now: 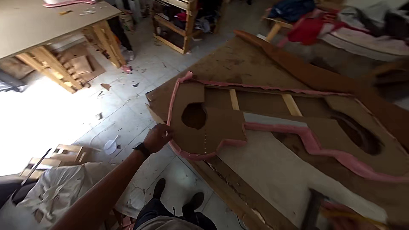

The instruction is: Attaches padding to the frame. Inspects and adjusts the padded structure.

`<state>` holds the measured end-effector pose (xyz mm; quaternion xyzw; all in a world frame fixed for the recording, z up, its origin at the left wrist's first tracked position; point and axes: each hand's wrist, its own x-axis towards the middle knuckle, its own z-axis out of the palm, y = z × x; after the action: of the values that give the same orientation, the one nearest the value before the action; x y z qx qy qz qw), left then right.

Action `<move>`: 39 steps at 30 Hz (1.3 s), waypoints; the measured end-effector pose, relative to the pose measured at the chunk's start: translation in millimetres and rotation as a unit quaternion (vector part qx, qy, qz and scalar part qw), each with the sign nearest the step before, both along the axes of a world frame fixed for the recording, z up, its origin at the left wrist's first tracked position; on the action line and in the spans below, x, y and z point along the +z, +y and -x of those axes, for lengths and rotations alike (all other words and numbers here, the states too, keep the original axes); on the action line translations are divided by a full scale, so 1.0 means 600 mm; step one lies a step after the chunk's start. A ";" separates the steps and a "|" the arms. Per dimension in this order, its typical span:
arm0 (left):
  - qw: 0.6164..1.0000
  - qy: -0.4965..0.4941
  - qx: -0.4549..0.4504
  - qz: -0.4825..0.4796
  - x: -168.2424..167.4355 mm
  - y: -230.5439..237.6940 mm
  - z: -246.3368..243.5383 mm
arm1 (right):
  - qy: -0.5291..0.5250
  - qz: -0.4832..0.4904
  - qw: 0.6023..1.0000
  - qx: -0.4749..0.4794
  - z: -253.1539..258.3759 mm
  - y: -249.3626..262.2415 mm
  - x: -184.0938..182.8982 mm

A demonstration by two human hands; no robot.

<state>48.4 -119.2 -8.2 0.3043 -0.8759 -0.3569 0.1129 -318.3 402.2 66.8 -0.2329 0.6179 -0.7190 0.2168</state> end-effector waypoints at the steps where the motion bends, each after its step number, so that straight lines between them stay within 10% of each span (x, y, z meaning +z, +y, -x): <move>1: 0.997 0.017 -0.068 0.020 -0.007 -0.006 0.028 | -0.027 -0.026 0.999 0.032 -0.065 -0.064 0.004; 4: 0.976 0.018 -0.206 0.070 -0.046 -0.023 0.120 | -0.109 -0.073 0.984 0.117 -0.274 -0.228 -0.047; 10: 0.979 -0.012 -0.172 0.110 -0.078 -0.049 0.208 | -0.316 -0.046 0.920 0.227 -0.498 -0.403 -0.178; 27: 0.975 -0.043 -0.159 0.148 -0.084 -0.053 0.214 | -0.391 0.049 0.900 0.187 -0.498 -0.461 -0.249; 33: 0.975 -0.056 -0.163 0.144 -0.084 -0.058 0.217 | -0.036 -0.266 0.961 -0.062 -0.572 -0.507 -0.276; 39: 0.974 -0.064 -0.162 0.143 -0.082 -0.056 0.215 | -0.294 -0.031 0.953 0.062 -0.541 -0.460 -0.236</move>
<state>-80.3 -152.9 -57.7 0.1617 -0.9609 -0.2214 0.0393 6.4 125.9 -74.9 -0.0425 0.5333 -0.7212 0.4400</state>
